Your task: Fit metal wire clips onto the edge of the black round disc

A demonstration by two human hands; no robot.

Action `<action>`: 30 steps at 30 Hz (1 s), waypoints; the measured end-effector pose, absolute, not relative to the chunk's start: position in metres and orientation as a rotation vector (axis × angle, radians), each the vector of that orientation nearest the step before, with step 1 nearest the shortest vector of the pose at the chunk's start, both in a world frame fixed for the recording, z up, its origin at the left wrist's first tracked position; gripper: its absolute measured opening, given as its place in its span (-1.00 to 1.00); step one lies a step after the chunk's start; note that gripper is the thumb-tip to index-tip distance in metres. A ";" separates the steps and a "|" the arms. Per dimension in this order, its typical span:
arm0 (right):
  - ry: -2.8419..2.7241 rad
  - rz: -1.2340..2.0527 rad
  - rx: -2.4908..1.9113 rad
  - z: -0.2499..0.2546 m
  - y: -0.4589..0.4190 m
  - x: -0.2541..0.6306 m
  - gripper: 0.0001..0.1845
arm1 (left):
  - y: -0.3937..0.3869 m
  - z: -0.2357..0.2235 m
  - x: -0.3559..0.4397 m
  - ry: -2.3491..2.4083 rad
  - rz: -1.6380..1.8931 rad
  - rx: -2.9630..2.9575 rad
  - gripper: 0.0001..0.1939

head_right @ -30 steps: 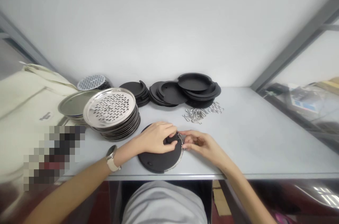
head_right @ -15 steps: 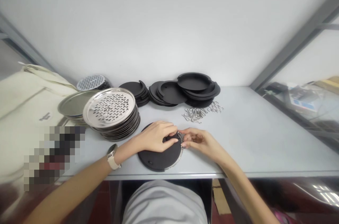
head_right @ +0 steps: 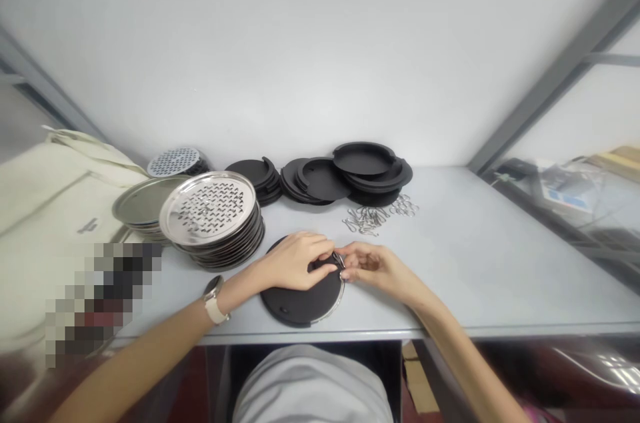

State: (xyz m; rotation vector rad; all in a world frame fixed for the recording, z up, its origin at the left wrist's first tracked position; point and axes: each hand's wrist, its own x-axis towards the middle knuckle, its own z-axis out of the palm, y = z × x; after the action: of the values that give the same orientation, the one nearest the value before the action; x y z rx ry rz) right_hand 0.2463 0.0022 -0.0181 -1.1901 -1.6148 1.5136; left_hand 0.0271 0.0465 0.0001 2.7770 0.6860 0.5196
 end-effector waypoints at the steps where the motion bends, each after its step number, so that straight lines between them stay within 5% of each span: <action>1: -1.613 1.517 -1.191 -0.018 0.003 0.246 -0.65 | 0.047 0.000 0.027 0.689 0.520 2.777 -0.86; 30: -1.593 1.455 -1.224 -0.023 -0.003 0.246 -0.55 | 0.048 0.000 0.026 0.658 0.525 2.760 -0.81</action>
State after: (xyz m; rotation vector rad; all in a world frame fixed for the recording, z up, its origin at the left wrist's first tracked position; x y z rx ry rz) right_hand 0.2456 -0.0027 -0.0225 -1.2239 -1.5934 1.4547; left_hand 0.0265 0.0483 -0.0001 2.7600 0.6583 0.5249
